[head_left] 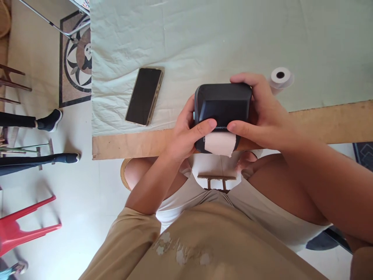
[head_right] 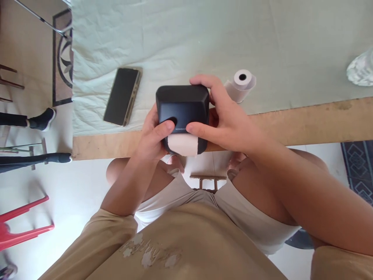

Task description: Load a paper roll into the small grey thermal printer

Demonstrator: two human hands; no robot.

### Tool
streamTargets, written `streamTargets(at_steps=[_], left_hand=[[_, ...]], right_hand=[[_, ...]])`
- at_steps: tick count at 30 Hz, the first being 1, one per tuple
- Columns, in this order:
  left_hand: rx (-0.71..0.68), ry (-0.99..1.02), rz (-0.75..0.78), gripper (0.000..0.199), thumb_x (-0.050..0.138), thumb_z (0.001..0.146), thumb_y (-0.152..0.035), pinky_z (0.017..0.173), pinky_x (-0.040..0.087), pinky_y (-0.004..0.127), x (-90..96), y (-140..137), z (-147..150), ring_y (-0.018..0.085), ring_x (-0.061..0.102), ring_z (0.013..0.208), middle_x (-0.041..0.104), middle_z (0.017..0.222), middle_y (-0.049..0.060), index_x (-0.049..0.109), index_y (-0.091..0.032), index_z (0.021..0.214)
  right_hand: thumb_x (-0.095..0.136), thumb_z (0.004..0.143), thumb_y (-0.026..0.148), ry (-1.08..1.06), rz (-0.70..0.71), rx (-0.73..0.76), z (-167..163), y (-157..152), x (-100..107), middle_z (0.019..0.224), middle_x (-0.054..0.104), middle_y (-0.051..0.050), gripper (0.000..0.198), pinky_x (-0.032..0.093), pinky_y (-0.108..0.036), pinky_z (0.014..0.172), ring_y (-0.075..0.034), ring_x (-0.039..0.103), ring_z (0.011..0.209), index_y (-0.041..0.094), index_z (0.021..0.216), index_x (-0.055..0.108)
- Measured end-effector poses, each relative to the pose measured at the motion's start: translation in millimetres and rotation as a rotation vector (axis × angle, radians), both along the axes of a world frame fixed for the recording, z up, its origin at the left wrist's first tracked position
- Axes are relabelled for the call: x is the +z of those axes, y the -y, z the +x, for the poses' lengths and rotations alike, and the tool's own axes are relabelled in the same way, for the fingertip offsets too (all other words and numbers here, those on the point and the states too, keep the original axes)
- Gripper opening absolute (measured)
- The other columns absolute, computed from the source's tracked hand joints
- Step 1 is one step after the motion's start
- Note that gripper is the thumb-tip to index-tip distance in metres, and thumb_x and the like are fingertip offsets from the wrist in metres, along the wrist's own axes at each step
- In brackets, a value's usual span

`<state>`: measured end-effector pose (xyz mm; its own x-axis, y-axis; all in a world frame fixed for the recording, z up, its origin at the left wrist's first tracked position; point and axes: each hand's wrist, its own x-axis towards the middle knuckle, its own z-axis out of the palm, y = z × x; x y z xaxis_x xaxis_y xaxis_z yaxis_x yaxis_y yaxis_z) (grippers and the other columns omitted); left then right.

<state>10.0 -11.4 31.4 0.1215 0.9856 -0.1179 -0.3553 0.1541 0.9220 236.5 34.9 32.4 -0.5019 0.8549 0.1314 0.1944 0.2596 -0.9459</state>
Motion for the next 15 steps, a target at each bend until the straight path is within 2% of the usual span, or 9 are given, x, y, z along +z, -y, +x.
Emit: streamTargets(at_steps=[5,9,12,15], left_hand=[[-0.083,-0.003,-0.067,0.073,0.102,0.085,-0.062,0.083,0.069,0.039,3.9,-3.2,-5.6,0.037,0.083,0.122,0.086,0.123,0.006,0.073,-0.034,0.145],[-0.059,0.013,-0.026,0.069,0.099,0.086,-0.065,0.103,0.073,0.045,10.2,-1.3,1.7,0.044,0.073,0.15,0.085,0.141,0.006,0.075,-0.035,0.143],[-0.014,0.085,0.015,0.06,0.088,0.096,-0.07,0.128,0.066,0.049,14.5,-0.9,10.1,0.041,0.063,0.166,0.079,0.159,0.002,0.075,-0.034,0.143],[0.04,0.138,-0.012,0.049,0.078,0.107,-0.065,0.145,0.052,0.053,14.8,-3.5,14.4,0.035,0.055,0.175,0.078,0.161,-0.001,0.076,-0.034,0.145]], right_hand=[[0.08,0.098,0.066,0.009,-0.038,0.016,-2.5,-2.0,3.8,0.143,0.068,-0.008,0.082,0.07,-0.035,0.076,-0.019,0.072,0.1,0.034,0.163,0.043],[0.08,0.098,0.068,-0.034,-0.067,0.002,-2.5,0.1,2.3,0.142,0.068,-0.007,0.083,0.074,-0.037,0.082,-0.021,0.075,0.107,0.036,0.165,0.042],[0.079,0.099,0.067,-0.058,-0.09,-0.028,-0.9,1.4,-2.8,0.139,0.068,-0.005,0.082,0.075,-0.036,0.083,-0.02,0.076,0.106,0.038,0.167,0.044],[0.079,0.1,0.064,-0.02,-0.09,-0.092,1.1,1.8,-4.9,0.15,0.065,-0.006,0.08,0.072,-0.031,0.074,-0.016,0.075,0.096,0.04,0.17,0.047]])
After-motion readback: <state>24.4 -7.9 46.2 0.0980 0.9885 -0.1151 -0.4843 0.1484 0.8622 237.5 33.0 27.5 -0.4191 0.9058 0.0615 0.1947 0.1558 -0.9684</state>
